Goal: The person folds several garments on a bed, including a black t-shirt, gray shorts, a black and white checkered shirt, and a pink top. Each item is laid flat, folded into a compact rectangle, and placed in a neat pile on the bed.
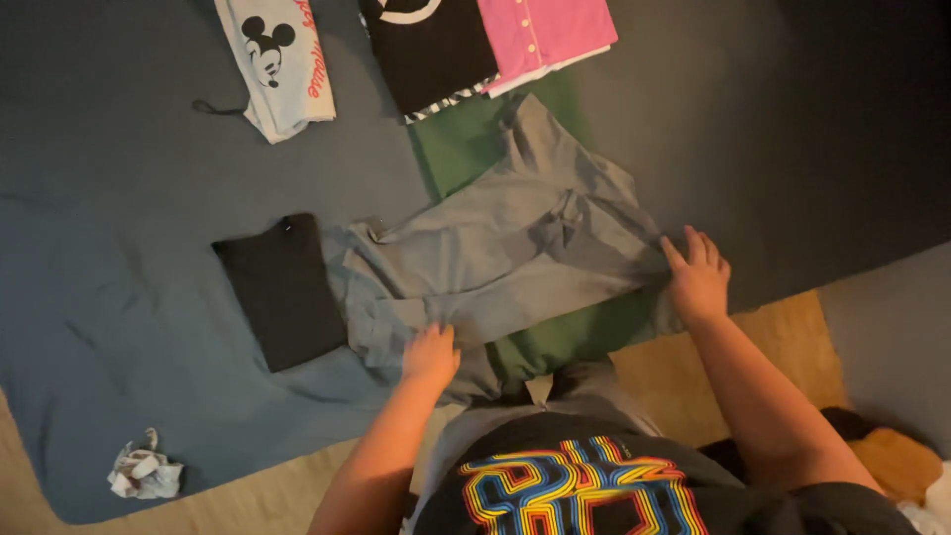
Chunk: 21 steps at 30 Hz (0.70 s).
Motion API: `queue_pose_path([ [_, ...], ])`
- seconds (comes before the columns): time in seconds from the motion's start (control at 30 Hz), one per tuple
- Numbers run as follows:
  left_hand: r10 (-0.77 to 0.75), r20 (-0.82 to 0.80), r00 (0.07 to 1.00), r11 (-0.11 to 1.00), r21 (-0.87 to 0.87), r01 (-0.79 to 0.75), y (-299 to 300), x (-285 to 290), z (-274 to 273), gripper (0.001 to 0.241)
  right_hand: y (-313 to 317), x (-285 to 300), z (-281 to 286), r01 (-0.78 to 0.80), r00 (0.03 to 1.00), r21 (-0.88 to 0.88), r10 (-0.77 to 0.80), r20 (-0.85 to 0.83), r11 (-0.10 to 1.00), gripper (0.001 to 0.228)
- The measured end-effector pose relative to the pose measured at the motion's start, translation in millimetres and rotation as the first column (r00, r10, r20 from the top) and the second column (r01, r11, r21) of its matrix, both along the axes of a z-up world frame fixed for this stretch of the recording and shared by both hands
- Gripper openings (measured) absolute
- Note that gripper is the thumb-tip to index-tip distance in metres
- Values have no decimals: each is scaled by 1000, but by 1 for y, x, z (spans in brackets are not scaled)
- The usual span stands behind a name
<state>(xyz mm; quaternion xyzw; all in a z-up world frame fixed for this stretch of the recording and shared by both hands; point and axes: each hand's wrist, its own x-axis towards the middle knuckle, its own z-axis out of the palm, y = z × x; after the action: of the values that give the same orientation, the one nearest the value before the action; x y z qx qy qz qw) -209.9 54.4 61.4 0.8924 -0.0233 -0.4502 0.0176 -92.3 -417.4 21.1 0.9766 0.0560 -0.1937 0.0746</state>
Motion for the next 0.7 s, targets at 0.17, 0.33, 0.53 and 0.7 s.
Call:
queue_pose_path([
  [0.17,335,341,878,938,-204,-279,-33,104,46,44,72,93,15,-58,979,456,-40,201,888,55],
  [0.33,562,390,730,816,-404,-413,-40,191,15,45,147,179,10,7,989,579,-90,115,815,44],
  [0.53,546,423,723,837,-286,-465,-42,234,-70,41,155,243,-99,207,978,439,-201,-60,874,41],
  [0.7,630,423,652,776,-389,-497,-39,221,-35,29,128,245,-57,317,944,731,-274,-183,604,28],
])
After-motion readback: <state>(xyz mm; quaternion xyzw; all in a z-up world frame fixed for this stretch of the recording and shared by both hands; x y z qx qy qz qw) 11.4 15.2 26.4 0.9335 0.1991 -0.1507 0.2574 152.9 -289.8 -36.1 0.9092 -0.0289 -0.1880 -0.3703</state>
